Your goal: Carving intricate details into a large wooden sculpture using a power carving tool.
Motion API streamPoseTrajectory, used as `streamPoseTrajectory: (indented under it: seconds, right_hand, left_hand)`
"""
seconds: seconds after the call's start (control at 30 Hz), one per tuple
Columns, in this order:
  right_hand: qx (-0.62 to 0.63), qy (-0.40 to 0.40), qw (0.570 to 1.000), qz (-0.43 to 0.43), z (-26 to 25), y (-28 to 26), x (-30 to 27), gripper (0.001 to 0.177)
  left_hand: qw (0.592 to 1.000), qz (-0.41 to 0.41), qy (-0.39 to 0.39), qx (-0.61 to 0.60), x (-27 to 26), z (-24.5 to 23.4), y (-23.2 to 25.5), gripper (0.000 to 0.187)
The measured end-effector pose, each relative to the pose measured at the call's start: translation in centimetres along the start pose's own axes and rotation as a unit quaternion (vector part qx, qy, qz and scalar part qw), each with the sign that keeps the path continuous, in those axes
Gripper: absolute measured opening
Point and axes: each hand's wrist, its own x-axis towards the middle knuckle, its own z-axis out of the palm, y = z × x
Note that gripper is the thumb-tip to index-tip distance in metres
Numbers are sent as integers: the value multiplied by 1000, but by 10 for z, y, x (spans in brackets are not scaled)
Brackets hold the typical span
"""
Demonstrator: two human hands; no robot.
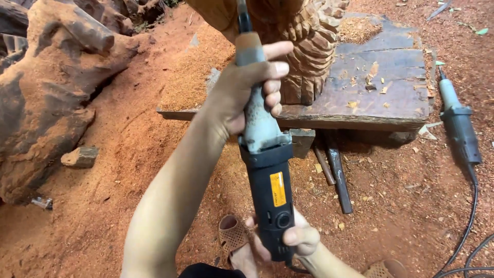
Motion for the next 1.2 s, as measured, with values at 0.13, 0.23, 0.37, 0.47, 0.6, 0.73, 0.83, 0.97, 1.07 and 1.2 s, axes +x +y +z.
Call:
streamPoseTrajectory:
  seconds: [0.13, 0.23, 0.37, 0.47, 0.6, 0.73, 0.83, 0.97, 1.07, 1.2]
  right_hand:
    - [-23, 15, 999, -35, 16, -8, 17, 68]
    - [-13, 25, 999, -47, 27, -12, 30, 65]
    - [-24, 20, 999, -43, 36, -21, 47, 66]
    - [-12, 7, 999, -46, 33, -25, 56, 62]
    - [-46, 15, 998, -50, 27, -32, 60, 63]
    - [-64, 62, 994, -59, 30, -33, 61, 64]
    - [-100, 54, 991, -76, 33, -35, 64, 61]
    - [-113, 73, 988, -80, 30, -36, 64, 61]
    - [-168, 111, 975, -97, 30, -36, 65, 60]
    - [-182, 134, 969, -96, 37, -40, 67, 61]
  left_hand:
    - [995, 37, 67, 58, 9, 9, 14, 76]
    - [994, 61, 81, 30, 11, 16, 28, 71]
    - [994, 79, 58, 49, 30, 10, 36, 24]
    - [995, 76, 58, 36, 41, 9, 42, 18]
    - [995, 81, 58, 33, 52, 7, 44, 16]
    - [996, 72, 34, 42, 54, 4, 45, 17]
    - [998, 55, -9, -17, 60, -1, 43, 17]
    - [998, 49, -34, -32, 67, -9, 39, 14]
    - [996, 39, -56, -49, 72, -13, 36, 20]
    - [991, 29, -101, -83, 79, -19, 31, 18]
